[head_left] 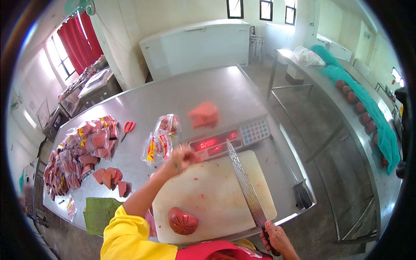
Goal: The person slices large pieces of red meat into smaller portions on a cutting board, weighs them on a digital scale, and places them into plastic bags. The person repeats this process multiple times, handling the meat with a knife and arranging the packaged portions on the table.
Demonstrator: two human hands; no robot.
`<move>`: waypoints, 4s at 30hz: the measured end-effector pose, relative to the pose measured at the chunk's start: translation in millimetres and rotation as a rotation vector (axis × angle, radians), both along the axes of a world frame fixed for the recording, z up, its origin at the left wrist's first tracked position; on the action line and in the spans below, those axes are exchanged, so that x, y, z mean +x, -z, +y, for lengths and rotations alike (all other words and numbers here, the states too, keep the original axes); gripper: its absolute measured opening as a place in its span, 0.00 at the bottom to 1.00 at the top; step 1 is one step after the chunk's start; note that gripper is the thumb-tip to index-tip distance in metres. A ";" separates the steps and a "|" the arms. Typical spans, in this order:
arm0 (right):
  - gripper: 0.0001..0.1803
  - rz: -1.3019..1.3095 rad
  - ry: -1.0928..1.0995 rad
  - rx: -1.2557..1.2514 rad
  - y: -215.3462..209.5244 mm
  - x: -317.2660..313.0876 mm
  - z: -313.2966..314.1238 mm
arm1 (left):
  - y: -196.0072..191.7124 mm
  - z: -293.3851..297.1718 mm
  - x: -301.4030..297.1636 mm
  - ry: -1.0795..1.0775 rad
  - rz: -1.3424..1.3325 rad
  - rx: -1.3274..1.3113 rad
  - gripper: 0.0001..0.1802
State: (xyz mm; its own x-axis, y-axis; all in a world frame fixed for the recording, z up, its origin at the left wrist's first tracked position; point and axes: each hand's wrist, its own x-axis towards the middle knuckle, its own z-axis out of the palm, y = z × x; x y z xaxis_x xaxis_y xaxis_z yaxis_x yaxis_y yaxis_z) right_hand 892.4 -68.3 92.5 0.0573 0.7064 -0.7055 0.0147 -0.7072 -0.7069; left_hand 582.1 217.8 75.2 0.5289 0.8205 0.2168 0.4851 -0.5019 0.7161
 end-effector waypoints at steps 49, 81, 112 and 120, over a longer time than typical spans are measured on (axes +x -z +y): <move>0.29 -0.621 -0.856 0.341 39.6 -120.0 55.6 | 57.2 -206.8 -34.6 -0.313 -0.106 0.392 0.17; 0.36 -0.295 -0.754 0.224 53.0 -133.2 81.0 | 59.9 -215.1 -37.4 -0.448 -0.200 0.417 0.15; 0.29 -0.063 0.180 0.106 -10.2 -4.7 -40.7 | -52.3 136.8 5.4 -0.454 -0.339 -0.419 0.23; 0.30 -0.144 0.003 0.103 3.7 -10.5 -30.7 | -55.0 -10.4 -62.5 -0.489 -0.319 -0.116 0.19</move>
State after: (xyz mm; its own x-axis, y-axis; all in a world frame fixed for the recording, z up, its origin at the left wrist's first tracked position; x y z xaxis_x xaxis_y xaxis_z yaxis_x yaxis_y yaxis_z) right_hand 881.9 -99.0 88.8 0.1549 0.7743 -0.6135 0.1194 -0.6311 -0.7664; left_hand 519.6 207.5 130.2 0.0070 0.9803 0.1976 0.3923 -0.1844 0.9011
